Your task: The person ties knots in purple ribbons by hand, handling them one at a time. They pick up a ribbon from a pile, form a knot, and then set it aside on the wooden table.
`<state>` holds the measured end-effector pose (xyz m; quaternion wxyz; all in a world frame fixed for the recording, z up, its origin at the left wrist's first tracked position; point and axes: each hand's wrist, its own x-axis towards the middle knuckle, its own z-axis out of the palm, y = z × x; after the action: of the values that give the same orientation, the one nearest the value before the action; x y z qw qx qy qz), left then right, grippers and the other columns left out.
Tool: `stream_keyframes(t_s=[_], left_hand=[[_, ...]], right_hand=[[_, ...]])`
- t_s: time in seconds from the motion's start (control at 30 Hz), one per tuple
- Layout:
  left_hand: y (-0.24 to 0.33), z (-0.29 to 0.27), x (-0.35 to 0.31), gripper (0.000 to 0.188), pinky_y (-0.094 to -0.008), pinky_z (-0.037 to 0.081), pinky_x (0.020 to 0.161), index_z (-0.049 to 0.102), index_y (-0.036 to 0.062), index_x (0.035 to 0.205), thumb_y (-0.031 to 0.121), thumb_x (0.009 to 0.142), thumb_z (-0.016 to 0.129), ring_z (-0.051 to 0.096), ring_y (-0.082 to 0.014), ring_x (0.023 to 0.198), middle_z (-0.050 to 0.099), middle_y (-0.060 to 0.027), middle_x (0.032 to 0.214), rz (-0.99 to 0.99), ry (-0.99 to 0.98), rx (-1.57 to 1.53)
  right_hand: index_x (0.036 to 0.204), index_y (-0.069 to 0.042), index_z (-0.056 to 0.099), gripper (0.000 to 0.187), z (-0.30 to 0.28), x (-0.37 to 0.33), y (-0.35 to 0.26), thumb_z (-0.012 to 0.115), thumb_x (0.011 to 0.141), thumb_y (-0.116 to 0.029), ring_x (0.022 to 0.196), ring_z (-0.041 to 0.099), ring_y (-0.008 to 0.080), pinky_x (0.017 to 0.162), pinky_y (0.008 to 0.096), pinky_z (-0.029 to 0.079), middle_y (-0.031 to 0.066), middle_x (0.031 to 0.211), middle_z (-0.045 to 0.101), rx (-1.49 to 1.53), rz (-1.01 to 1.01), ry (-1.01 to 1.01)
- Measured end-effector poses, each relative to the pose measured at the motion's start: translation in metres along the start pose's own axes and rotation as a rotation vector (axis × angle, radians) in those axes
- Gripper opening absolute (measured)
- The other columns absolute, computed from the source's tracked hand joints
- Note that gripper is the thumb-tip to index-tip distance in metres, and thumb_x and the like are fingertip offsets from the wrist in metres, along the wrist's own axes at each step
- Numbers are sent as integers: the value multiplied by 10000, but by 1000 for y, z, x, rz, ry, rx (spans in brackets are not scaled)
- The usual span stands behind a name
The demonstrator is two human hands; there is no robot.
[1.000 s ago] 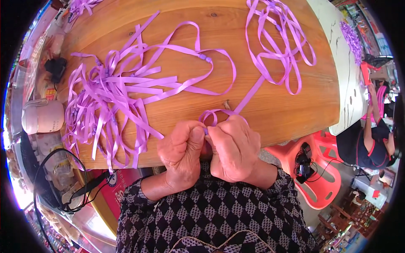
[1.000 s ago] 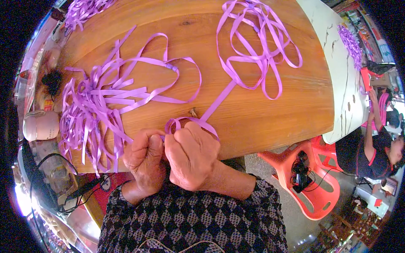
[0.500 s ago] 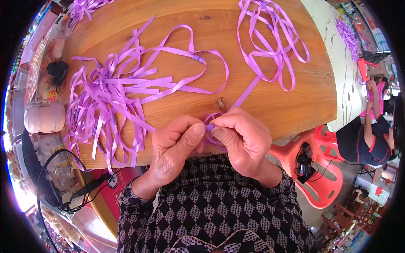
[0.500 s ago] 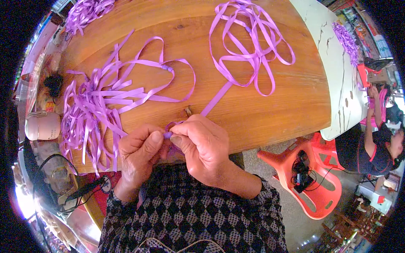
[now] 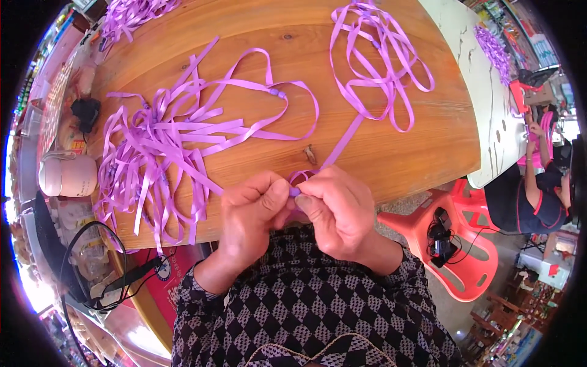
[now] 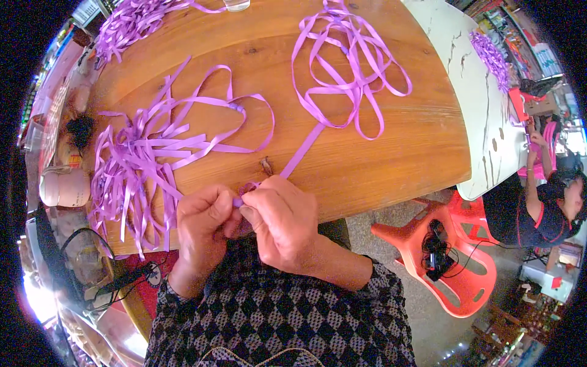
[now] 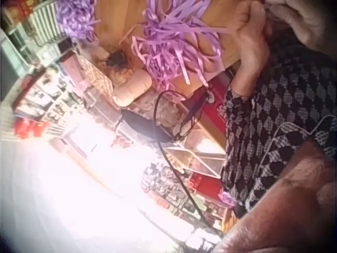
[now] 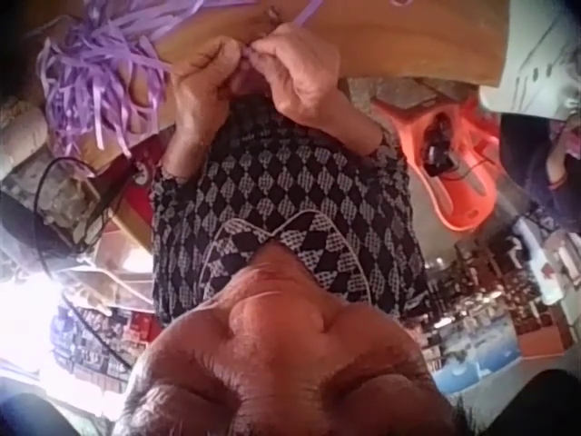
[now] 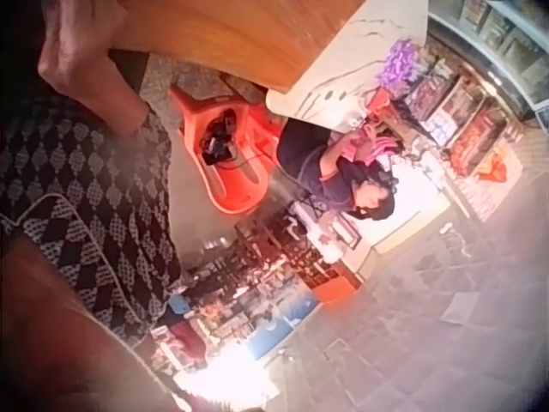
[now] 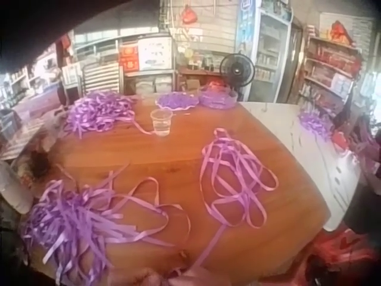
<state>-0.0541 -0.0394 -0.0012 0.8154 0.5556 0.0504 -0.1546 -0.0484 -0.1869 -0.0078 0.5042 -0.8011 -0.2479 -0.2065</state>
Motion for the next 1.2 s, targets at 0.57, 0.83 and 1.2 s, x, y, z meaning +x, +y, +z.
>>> stream_keyframes(t_s=[0.57,0.83,1.2], left_hand=[[4,2,3,366,-217,285,373,566,0,729,310,908,489,335,-105,354,480,-63,492,-454,-133,-360],[5,3,6,379,-254,325,371,560,7,732,325,911,458,322,-112,331,442,-46,458,-485,-98,-351],[-3,12,0,272,-183,248,439,581,4,750,217,907,522,368,-35,483,464,19,550,-65,-37,-38]], right_hand=[[848,78,552,78,-22,1,-8,511,866,14,675,589,125,613,238,477,88,771,600,526,609,-164],[827,72,564,66,-20,0,2,527,851,23,653,579,125,608,242,463,73,738,596,498,560,-143],[813,36,579,124,-9,1,5,626,702,68,535,531,255,486,307,411,112,681,563,-35,-21,-14]])
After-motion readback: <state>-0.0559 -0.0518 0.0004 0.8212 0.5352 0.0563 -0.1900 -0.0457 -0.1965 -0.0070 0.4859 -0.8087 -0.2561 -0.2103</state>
